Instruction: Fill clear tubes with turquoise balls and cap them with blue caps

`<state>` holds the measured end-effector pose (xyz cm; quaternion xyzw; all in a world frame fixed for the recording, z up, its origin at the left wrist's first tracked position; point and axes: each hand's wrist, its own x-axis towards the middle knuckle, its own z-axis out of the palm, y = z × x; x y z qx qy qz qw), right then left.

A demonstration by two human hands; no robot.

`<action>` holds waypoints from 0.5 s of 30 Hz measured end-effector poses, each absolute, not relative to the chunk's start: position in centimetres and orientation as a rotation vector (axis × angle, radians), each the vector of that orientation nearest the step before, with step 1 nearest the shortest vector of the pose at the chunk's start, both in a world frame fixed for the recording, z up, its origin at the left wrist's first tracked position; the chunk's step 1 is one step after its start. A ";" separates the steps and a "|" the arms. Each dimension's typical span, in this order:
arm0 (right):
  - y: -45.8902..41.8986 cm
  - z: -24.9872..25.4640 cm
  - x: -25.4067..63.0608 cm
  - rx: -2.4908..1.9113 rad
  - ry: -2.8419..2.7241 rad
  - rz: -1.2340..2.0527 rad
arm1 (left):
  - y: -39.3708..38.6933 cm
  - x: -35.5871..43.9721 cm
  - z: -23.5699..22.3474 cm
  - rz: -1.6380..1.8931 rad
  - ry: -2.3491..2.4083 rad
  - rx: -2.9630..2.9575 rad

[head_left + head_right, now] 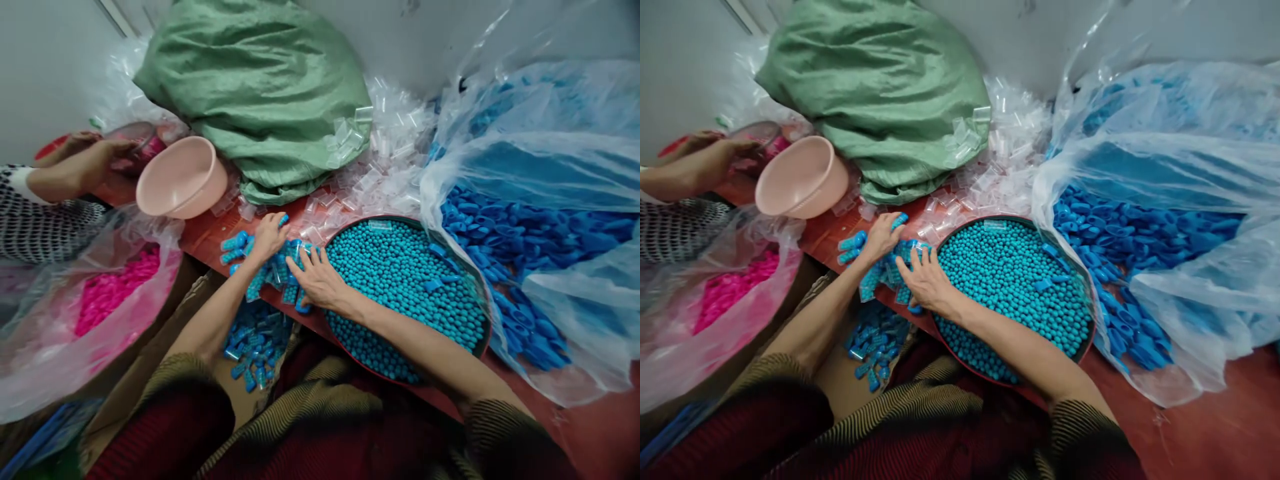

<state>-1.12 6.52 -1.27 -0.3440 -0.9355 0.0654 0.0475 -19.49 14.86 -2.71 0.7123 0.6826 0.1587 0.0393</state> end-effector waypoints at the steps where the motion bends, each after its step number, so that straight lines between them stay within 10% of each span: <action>1: 7.2 -1.7 -2.3 -1.104 -2.907 0.192 | 15.9 -19.7 -3.0 0.381 2.082 2.163; 15: 6.2 -4.1 -7.2 -1.044 -3.017 0.391 | 8.7 -25.7 -5.4 0.204 2.008 2.100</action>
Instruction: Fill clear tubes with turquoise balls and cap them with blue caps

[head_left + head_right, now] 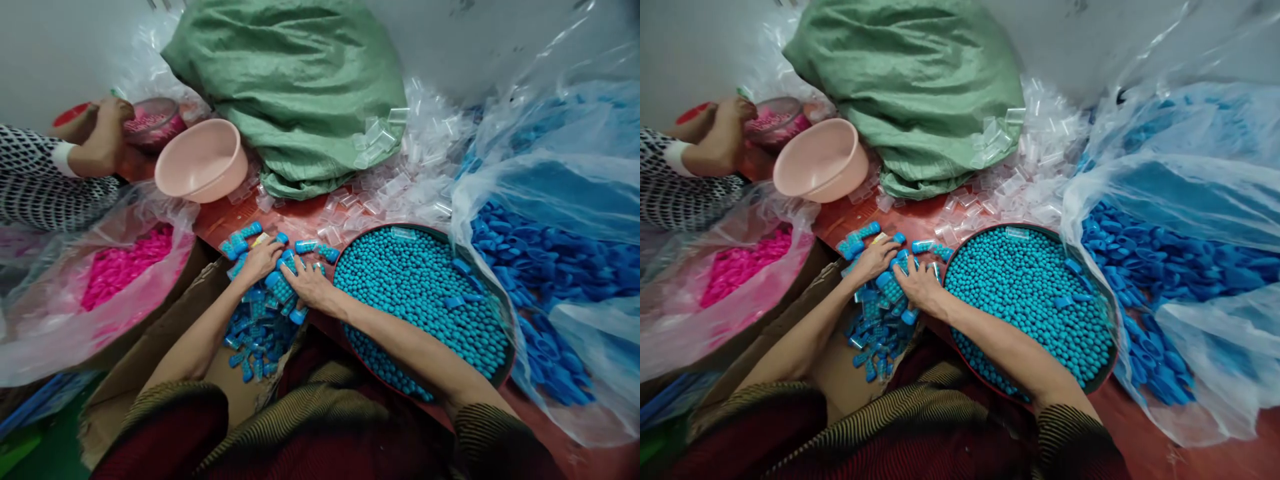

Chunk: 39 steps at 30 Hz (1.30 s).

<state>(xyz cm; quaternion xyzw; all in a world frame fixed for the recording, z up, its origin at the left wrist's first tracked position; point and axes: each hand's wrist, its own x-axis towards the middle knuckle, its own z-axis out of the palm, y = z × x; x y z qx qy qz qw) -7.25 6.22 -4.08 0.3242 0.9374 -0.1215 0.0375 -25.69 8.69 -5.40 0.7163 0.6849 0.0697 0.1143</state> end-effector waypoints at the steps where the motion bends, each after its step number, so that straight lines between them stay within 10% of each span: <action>1: 5.9 -4.1 -7.8 0.974 2.901 -0.386 | 7.5 -26.2 -5.4 0.223 2.024 2.080; 10: 5.4 -3.0 -9.9 0.857 3.072 -0.544 | 3.7 -29.0 -4.3 0.432 2.611 1.729; 24: 9.6 -3.0 -8.2 1.431 2.815 -0.235 | 10.2 -30.8 -7.3 0.258 2.281 1.910; 39: 9.6 -4.4 -13.0 1.249 2.943 -0.773 | 5.8 -33.9 -7.2 0.296 2.537 1.531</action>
